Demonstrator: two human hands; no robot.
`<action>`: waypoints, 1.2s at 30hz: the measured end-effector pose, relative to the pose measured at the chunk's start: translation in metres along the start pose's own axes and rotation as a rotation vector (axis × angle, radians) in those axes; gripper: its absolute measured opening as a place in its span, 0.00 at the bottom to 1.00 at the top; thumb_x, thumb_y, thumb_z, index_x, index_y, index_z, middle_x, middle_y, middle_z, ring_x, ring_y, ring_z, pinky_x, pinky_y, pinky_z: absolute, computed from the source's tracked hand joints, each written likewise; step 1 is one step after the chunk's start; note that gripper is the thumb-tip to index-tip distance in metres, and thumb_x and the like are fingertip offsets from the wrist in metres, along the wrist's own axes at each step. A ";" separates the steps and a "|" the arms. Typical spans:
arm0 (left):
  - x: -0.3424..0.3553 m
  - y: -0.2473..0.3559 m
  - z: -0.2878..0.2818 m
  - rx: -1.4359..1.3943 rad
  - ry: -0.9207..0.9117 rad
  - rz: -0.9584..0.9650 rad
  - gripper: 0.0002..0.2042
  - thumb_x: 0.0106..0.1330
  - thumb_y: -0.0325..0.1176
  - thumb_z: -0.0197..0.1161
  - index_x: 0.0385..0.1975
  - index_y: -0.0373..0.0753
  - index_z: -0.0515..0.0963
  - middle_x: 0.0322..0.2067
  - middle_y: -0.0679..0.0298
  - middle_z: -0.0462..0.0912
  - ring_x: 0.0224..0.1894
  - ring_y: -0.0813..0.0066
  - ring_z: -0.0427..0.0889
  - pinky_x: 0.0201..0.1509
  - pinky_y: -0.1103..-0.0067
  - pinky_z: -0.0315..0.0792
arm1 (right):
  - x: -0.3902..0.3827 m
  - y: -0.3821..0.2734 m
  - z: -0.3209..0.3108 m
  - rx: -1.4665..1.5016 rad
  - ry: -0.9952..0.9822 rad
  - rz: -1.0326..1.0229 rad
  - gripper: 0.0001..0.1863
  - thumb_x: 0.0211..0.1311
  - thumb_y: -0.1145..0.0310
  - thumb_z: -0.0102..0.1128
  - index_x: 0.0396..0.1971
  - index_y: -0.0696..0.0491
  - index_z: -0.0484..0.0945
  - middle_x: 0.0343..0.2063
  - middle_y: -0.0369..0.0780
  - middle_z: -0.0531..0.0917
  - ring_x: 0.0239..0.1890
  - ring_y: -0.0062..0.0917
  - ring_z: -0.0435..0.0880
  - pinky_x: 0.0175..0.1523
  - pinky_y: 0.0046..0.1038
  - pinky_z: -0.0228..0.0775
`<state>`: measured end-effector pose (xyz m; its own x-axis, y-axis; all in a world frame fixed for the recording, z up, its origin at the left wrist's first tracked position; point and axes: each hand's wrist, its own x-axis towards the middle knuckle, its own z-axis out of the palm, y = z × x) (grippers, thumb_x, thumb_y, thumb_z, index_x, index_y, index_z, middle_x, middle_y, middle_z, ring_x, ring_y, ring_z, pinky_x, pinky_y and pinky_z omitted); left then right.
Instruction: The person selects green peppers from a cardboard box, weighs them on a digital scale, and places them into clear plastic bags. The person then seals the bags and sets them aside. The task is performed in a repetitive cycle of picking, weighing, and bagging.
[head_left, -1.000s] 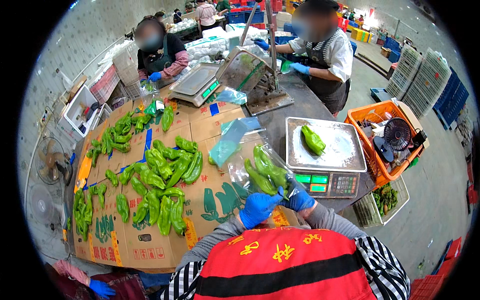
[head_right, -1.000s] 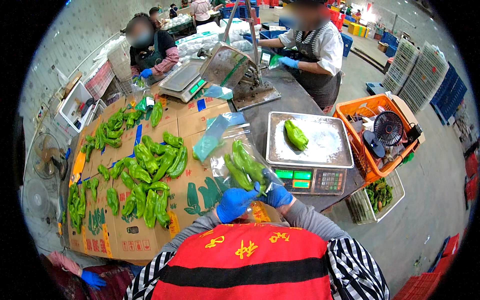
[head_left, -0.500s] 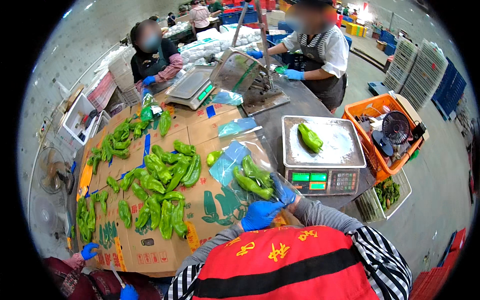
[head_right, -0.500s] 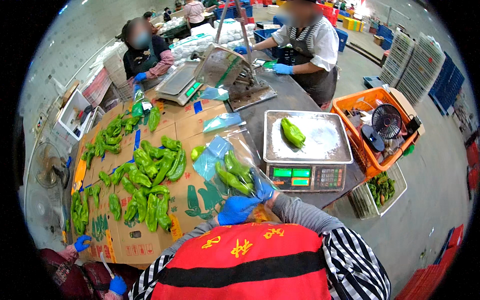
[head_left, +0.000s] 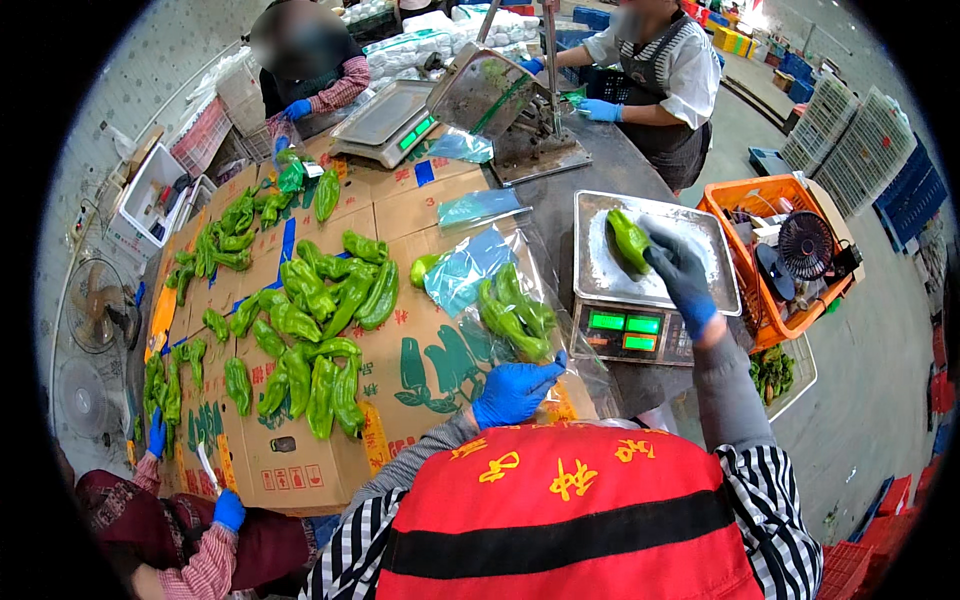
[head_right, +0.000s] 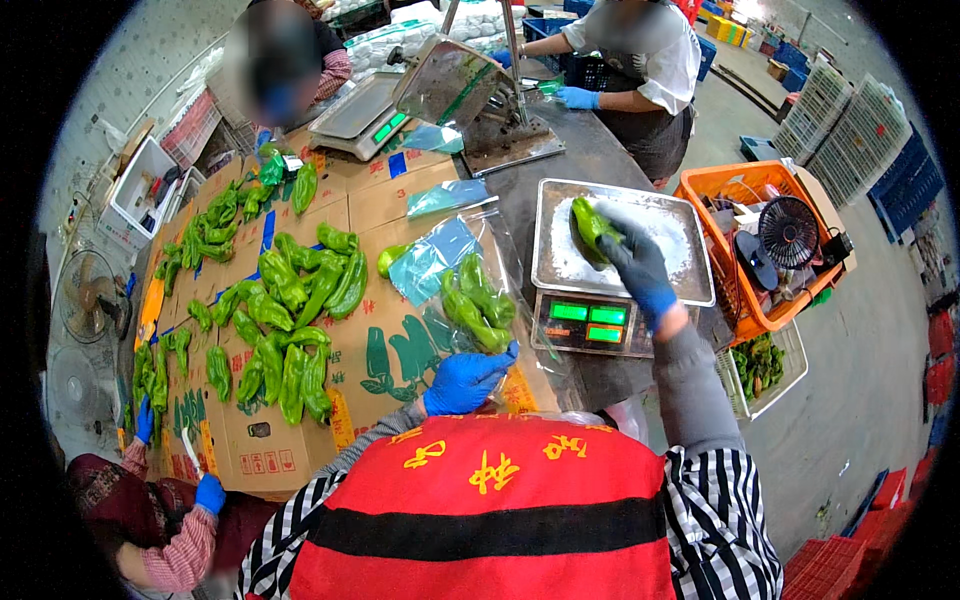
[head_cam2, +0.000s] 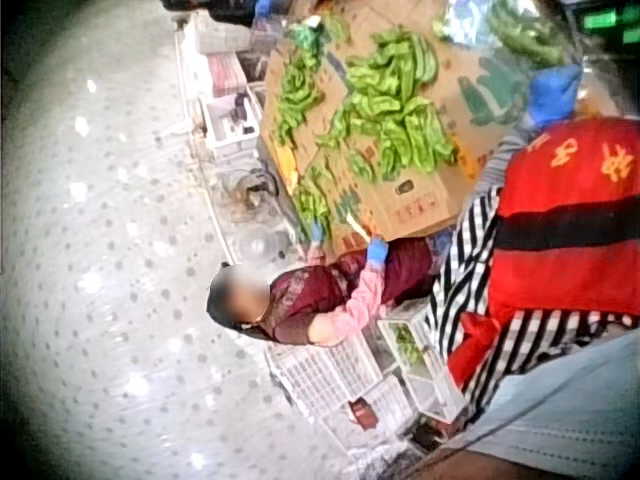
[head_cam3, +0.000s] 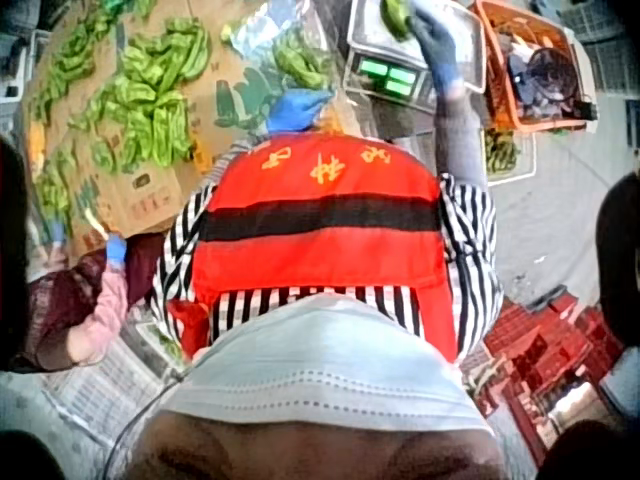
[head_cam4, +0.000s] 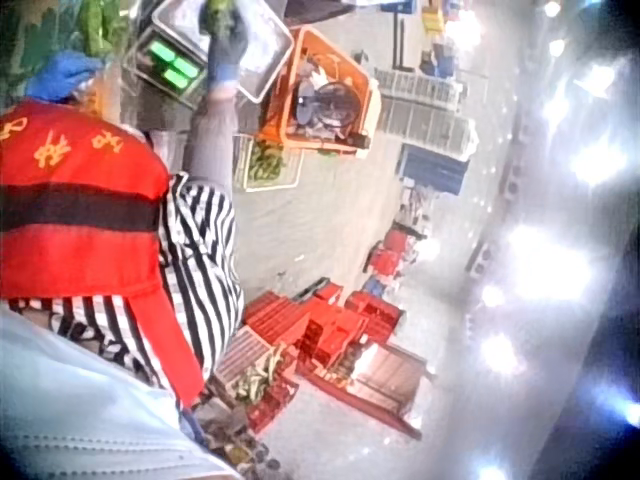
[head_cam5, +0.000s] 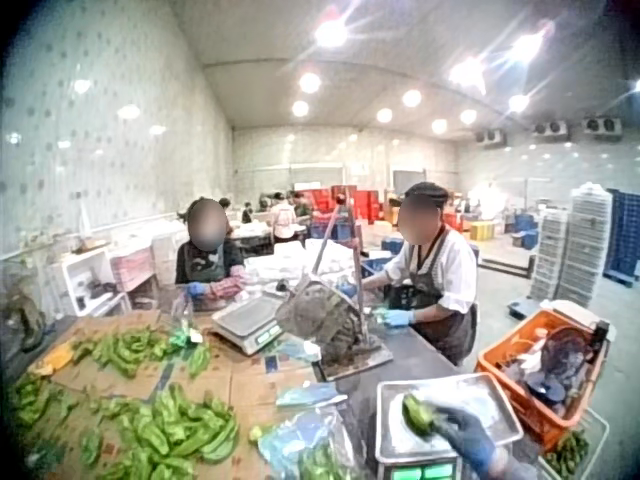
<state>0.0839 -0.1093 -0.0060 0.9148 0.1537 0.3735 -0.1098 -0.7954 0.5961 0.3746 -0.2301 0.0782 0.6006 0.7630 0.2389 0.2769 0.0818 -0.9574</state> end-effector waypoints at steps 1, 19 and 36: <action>-0.001 0.002 -0.001 -0.014 -0.026 -0.021 0.23 0.63 0.33 0.57 0.60 0.47 0.68 0.21 0.56 0.77 0.22 0.59 0.78 0.25 0.69 0.69 | 0.021 0.020 -0.016 -0.757 0.105 -0.415 0.35 0.57 0.59 0.63 0.62 0.56 0.62 0.52 0.51 0.77 0.52 0.37 0.78 0.59 0.33 0.65; 0.036 0.009 -0.011 -0.586 0.110 -0.538 0.10 0.66 0.32 0.58 0.43 0.36 0.80 0.28 0.63 0.83 0.28 0.84 0.75 0.32 0.82 0.71 | -0.154 -0.013 0.017 0.686 -0.379 0.681 0.31 0.58 0.59 0.58 0.60 0.56 0.64 0.45 0.44 0.79 0.38 0.22 0.79 0.36 0.20 0.71; 0.034 0.016 0.001 -0.196 0.224 -0.132 0.10 0.62 0.30 0.59 0.42 0.39 0.80 0.33 0.52 0.82 0.32 0.56 0.83 0.33 0.72 0.75 | -0.092 0.057 0.125 -0.095 -0.278 0.030 0.35 0.59 0.67 0.61 0.66 0.52 0.58 0.58 0.44 0.72 0.57 0.23 0.71 0.54 0.27 0.68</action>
<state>0.1142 -0.1176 0.0156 0.8200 0.3910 0.4180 -0.0884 -0.6350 0.7674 0.2412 -0.2154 -0.0185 0.3843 0.9118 0.1448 0.3390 0.0066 -0.9408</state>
